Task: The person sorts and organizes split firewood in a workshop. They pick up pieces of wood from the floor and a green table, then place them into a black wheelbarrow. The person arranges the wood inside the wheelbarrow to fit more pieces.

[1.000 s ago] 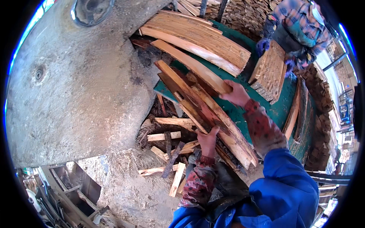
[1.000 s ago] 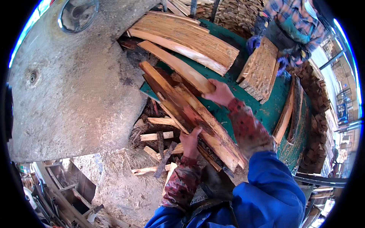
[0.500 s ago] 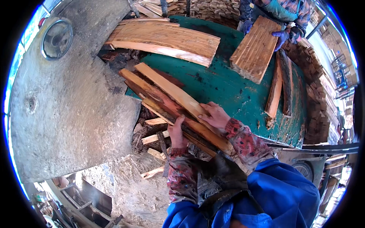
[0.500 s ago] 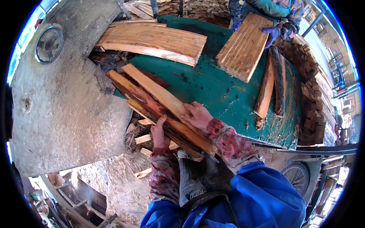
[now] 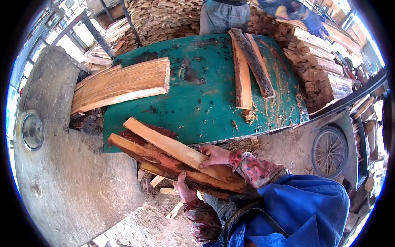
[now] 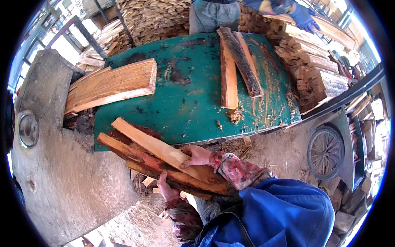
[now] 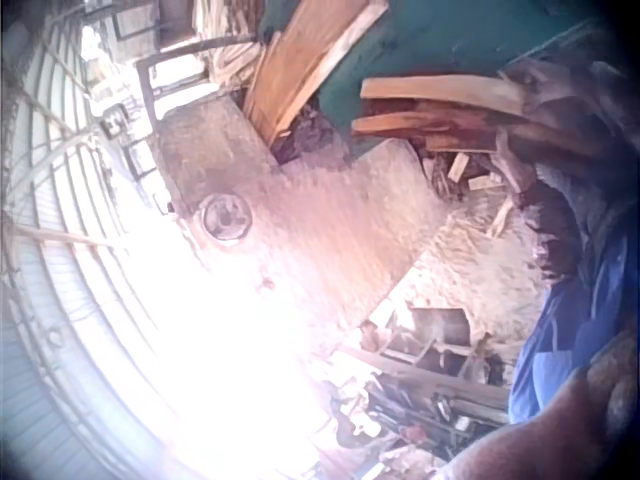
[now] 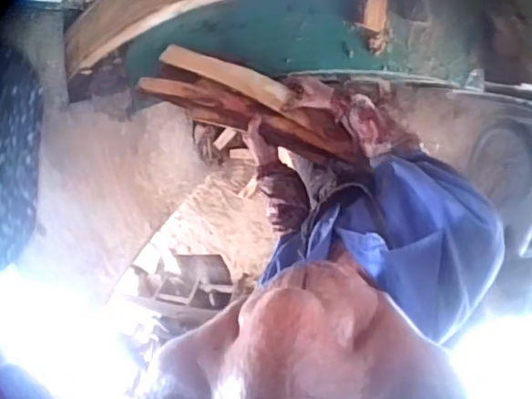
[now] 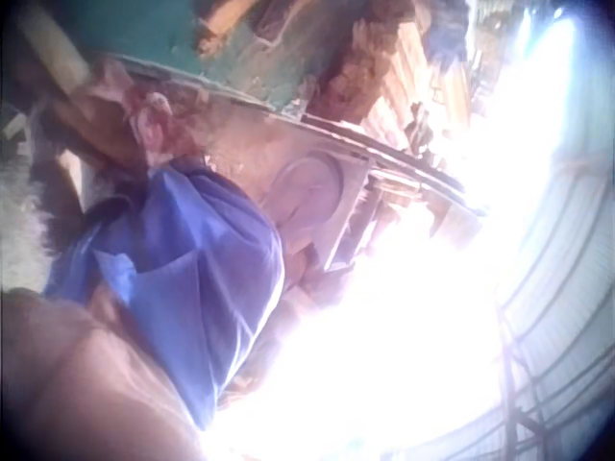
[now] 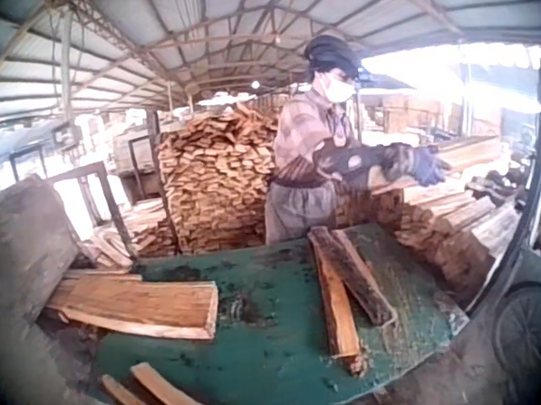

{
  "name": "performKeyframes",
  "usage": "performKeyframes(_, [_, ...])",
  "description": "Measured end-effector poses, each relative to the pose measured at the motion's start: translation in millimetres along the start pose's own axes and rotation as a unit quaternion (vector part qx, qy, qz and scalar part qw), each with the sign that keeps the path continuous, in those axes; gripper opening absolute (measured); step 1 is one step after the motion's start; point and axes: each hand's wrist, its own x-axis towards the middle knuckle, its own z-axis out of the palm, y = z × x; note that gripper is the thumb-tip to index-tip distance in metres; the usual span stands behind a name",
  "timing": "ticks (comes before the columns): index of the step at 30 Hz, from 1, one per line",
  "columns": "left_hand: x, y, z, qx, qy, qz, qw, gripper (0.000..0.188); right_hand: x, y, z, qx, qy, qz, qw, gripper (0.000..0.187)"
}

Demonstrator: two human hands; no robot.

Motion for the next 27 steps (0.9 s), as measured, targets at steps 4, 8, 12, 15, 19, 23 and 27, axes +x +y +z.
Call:
performKeyframes(4, [-21, -9, 6, 0.0, -0.022, 0.018, 1.0, 0.061, -20, -24, -8, -0.003, -0.011, 0.004, 1.0, 0.074])
performKeyframes(8, [-35, -13, 7, -0.011, -0.036, 0.012, 0.999, 0.067, -45, -25, -2, -0.032, 0.067, -0.028, 0.997, 0.083])
performKeyframes(12, [-53, -6, 20, 0.06, -0.086, 0.001, 0.994, 0.068, -74, -47, -8, -0.048, 0.138, -0.051, 0.988, 0.084])
performKeyframes(15, [-65, 8, 31, 0.122, -0.072, 0.014, 0.99, 0.072, -93, -62, -10, -0.042, 0.16, -0.049, 0.985, 0.085])
performKeyframes(19, [-69, 26, 42, 0.183, -0.13, 0.064, 0.972, 0.056, -115, -96, -16, -0.021, 0.227, -0.106, 0.968, 0.085])
performKeyframes(23, [-32, 12, 0, 0.33, -0.282, 0.406, 0.805, 0.034, -150, -113, -31, 0.044, 0.282, -0.135, 0.949, 0.083])
performKeyframes(27, [-30, 24, 28, 0.499, -0.406, 0.657, 0.394, 0.035, -201, -112, -46, 0.078, 0.316, -0.114, 0.939, 0.085])
